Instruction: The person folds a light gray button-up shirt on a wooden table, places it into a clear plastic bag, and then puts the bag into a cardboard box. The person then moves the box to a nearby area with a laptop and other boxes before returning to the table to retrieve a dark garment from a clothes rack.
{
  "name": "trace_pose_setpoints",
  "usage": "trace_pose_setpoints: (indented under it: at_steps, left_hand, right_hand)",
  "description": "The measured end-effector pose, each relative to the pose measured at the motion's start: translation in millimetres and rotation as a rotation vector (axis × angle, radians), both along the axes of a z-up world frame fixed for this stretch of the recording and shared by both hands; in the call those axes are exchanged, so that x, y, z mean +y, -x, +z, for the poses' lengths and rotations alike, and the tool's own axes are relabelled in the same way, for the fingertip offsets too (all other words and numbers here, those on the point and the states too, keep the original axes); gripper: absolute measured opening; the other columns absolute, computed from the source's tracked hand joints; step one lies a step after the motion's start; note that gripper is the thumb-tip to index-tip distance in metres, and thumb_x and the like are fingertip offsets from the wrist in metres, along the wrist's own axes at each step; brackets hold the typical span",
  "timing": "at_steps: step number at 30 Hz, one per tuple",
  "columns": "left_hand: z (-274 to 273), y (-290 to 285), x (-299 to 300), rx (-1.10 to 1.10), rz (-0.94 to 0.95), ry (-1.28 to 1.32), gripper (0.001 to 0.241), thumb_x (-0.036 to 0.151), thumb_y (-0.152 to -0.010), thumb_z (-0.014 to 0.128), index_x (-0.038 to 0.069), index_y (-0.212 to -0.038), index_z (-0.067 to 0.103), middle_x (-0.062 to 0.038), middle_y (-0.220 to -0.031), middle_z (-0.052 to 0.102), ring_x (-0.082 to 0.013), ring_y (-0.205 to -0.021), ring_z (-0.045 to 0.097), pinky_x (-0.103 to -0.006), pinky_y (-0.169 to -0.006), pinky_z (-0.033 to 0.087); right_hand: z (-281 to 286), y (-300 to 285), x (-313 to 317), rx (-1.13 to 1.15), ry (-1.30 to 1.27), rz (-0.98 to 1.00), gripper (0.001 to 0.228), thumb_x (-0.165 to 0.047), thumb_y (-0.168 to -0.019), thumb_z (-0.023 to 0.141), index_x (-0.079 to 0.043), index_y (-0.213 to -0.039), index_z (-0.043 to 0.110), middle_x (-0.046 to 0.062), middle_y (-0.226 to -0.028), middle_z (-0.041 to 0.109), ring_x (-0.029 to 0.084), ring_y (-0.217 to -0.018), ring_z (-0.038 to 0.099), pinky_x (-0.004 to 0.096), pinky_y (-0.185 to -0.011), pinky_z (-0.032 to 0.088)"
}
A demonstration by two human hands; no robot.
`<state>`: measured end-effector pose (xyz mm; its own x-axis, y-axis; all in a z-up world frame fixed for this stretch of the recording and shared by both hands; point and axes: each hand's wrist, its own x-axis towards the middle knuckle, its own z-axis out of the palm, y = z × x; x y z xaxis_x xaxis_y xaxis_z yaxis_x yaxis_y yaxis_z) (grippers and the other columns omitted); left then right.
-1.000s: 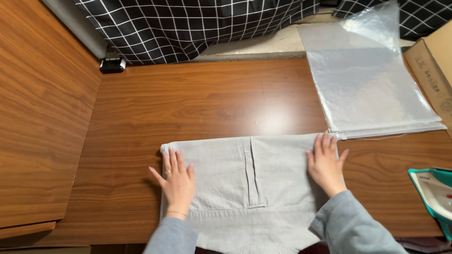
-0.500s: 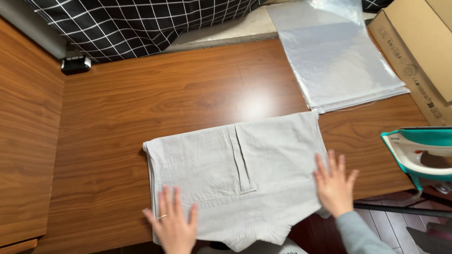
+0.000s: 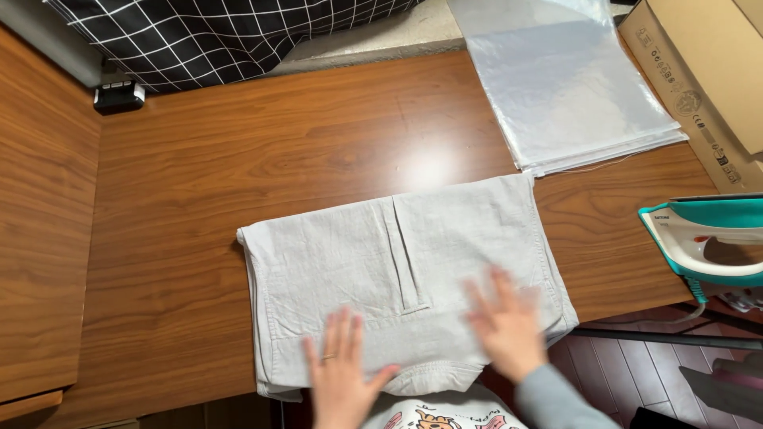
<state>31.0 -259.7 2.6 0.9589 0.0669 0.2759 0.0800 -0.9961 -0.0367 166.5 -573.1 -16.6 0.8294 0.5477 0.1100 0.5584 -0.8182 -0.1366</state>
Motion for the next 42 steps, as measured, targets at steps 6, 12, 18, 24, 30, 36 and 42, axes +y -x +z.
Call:
trace_pose_setpoints:
  at_steps: [6, 12, 18, 24, 30, 36, 42]
  left_hand:
    - [-22.4, 33.2, 99.4, 0.023, 0.328, 0.231, 0.089, 0.077, -0.096, 0.032, 0.03, -0.172, 0.022, -0.009, -0.185, 0.007, -0.0376, -0.169, 0.005, -0.0799, -0.122, 0.008]
    - [32.8, -29.4, 155.2, 0.017, 0.58, 0.811, 0.074, 0.043, -0.101, 0.06, 0.007, -0.163, 0.045, -0.005, -0.133, 0.068, -0.0247, -0.12, 0.064, -0.0497, -0.103, 0.051]
    - [3.6, -113.2, 202.6, 0.123, 0.674, 1.365, 0.069, 0.051, -0.091, 0.087, 0.012, -0.145, 0.069, -0.008, -0.121, 0.082, -0.0233, -0.11, 0.078, -0.0378, -0.09, 0.064]
    - [-45.3, -158.0, 257.8, -0.124, 0.584, 1.513, 0.039, 0.031, -0.088, 0.095, 0.005, -0.111, 0.079, -0.008, -0.091, 0.081, -0.0118, -0.081, 0.068, -0.0324, -0.074, 0.059]
    - [77.9, -187.8, 272.1, -0.467, 0.298, 1.53, 0.036, 0.02, -0.091, 0.085, 0.003, -0.121, 0.075, -0.007, -0.122, 0.078, -0.0129, -0.109, 0.07, -0.0295, -0.098, 0.058]
    - [116.8, -138.8, 266.4, -0.502, 0.276, 1.495, 0.024, 0.018, -0.09, 0.087, 0.011, -0.108, 0.075, -0.002, -0.109, 0.079, -0.0143, -0.107, 0.073, -0.0306, -0.103, 0.059]
    - [29.3, -19.3, 243.3, -0.368, 0.183, 1.314, 0.016, 0.008, -0.089, 0.072, 0.019, -0.091, 0.082, -0.001, -0.134, 0.055, -0.0192, -0.135, 0.052, -0.0383, -0.115, 0.035]
  right_hand:
    - [32.4, -53.7, -121.1, 0.282, -0.116, -0.477, 0.071, -0.059, -0.099, 0.046, -0.039, -0.166, 0.036, 0.006, -0.184, 0.013, 0.031, -0.169, 0.006, 0.071, -0.126, 0.001]
    - [81.5, -129.6, -80.2, 0.521, -0.855, -0.721, 0.057, -0.013, -0.093, 0.076, -0.002, -0.148, 0.064, 0.018, -0.133, 0.074, 0.022, -0.123, 0.068, 0.034, -0.111, 0.052]
    - [48.8, -219.0, -58.7, 0.726, -1.068, -0.692, 0.082, -0.019, -0.084, 0.095, 0.002, -0.152, 0.056, 0.021, -0.109, 0.073, 0.031, -0.095, 0.074, 0.045, -0.082, 0.062]
    - [88.6, -266.8, -23.4, 0.785, -1.083, -0.656, 0.062, -0.01, -0.082, 0.092, -0.002, -0.138, 0.067, 0.006, -0.117, 0.077, 0.026, -0.096, 0.076, 0.041, -0.08, 0.064]
    - [133.4, -333.6, -8.6, 0.627, -1.273, -0.272, 0.041, -0.004, -0.092, 0.076, -0.009, -0.132, 0.069, 0.003, -0.123, 0.074, 0.015, -0.114, 0.068, 0.028, -0.103, 0.058]
    - [185.5, -280.1, -30.5, 0.519, -1.247, -0.259, 0.033, -0.004, -0.097, 0.075, 0.0, -0.128, 0.064, 0.009, -0.123, 0.072, 0.017, -0.118, 0.07, 0.032, -0.114, 0.06]
    - [99.6, -199.1, -144.3, 0.451, -0.803, -0.121, 0.019, -0.002, -0.096, 0.065, -0.008, -0.106, 0.08, 0.009, -0.15, 0.06, 0.023, -0.128, 0.061, 0.037, -0.093, 0.05]
